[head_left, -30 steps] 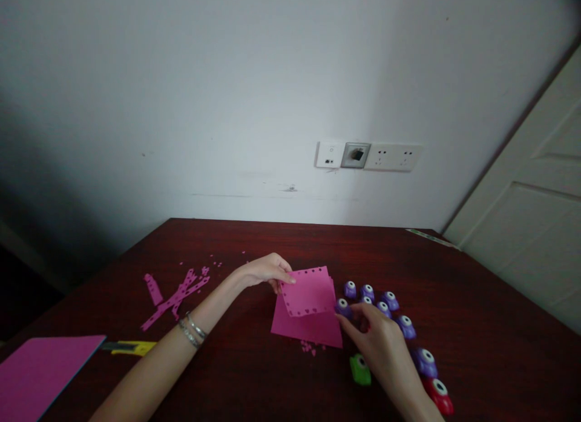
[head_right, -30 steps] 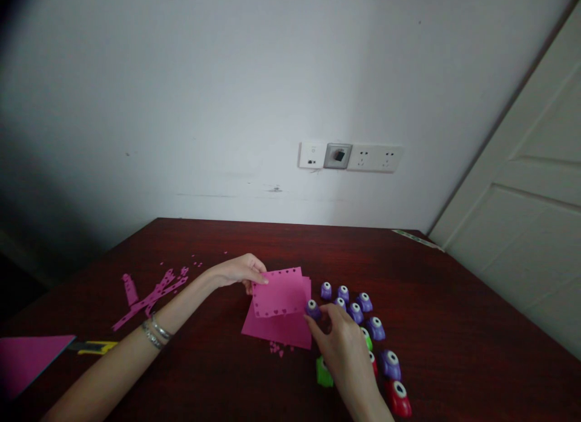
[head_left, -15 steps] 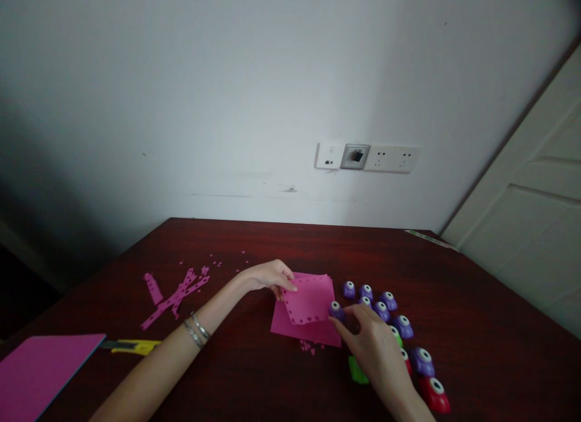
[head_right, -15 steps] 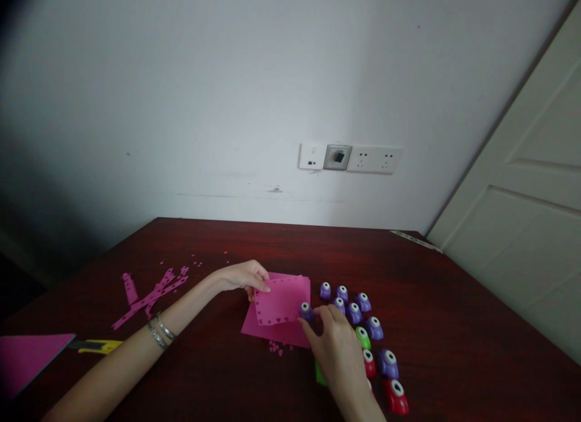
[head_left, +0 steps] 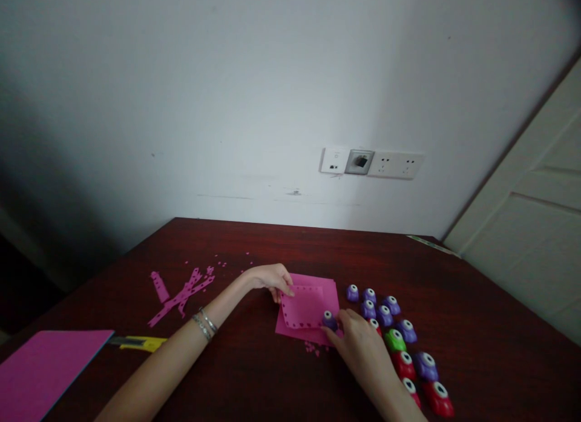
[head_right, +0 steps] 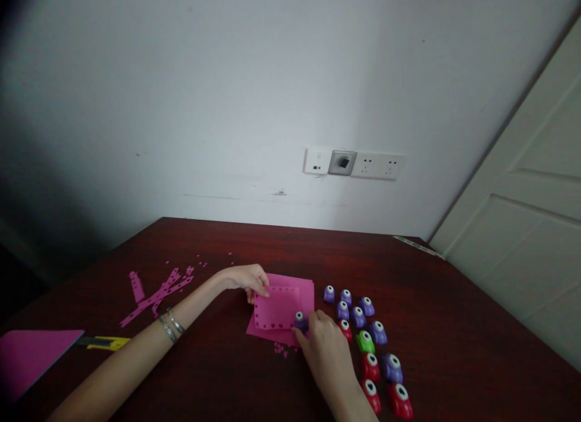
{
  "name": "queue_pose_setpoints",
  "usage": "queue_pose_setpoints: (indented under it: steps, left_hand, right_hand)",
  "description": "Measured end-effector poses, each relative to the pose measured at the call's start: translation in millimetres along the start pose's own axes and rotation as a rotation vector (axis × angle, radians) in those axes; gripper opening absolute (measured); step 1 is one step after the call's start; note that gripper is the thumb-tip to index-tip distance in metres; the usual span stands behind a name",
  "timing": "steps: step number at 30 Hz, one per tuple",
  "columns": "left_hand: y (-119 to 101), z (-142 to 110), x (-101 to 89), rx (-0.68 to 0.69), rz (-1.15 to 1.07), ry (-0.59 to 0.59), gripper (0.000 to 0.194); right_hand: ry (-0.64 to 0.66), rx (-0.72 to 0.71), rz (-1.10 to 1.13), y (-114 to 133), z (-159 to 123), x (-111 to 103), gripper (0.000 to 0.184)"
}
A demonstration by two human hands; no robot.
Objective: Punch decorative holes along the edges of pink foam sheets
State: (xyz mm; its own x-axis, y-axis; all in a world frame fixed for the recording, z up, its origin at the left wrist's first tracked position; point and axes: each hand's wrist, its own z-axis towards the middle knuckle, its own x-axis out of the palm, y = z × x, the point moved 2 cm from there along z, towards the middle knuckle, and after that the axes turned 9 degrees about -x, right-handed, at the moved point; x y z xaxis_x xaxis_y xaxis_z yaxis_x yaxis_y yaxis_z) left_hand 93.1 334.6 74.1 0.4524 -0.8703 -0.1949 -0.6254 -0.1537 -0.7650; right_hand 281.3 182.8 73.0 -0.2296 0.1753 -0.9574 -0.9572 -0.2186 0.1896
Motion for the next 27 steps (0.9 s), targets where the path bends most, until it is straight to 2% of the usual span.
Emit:
queue_pose_setpoints:
  steps: [4,7,9,12,14,15,19,21,24,27]
  left_hand:
    - [0.1,2.4,-0.2,0.037,0.152,-0.041,0.025]
    - [-4.4,0.0,-1.2,0.109,0.355,-0.14,0.028]
    - [-9.8,-4.7,-2.8,0.16,0.491,-0.263,0.038]
    - [-21.1,-16.1,-3.8,0.261,0.679,-0.542,0.05]
    - [-28.0,-22.1,1.2,0.326,0.77,-0.626,0.05]
    - [-30.4,-23.3,6.1,0.356,0.801,-0.602,0.05]
    - [-33.0,-17.2,35.0,0.445,0.895,-0.34,0.059]
    - [-31.1,-11.1,47.7,0.459,0.927,-0.25,0.062]
    - [-27.0,-3.1,57.4,0.451,0.957,-0.18,0.07]
    - [-24.1,1.0,57.9,0.452,0.97,-0.153,0.075]
  right_hand:
    - [0.029,0.007,-0.016,-0.4,0.1,-1.5,0.014]
    - [0.047,0.011,0.012,-4.5,0.8,-1.9,0.017]
    - [0.086,0.018,0.046,-8.5,1.4,-2.0,0.019]
    - [0.152,0.006,0.09,-14.0,2.3,-3.5,0.017]
    - [0.167,-0.017,0.098,-16.2,3.0,-5.3,0.011]
    - [0.167,-0.024,0.095,-17.0,3.3,-6.2,0.008]
    - [0.179,-0.034,0.069,-18.5,4.9,-6.7,0.008]
    - [0.18,-0.038,0.061,-18.3,5.6,-6.3,0.008]
    - [0.172,-0.042,0.077,-16.9,6.1,-6.8,0.007]
    - [0.181,-0.045,0.119,-15.1,5.8,-7.7,0.009]
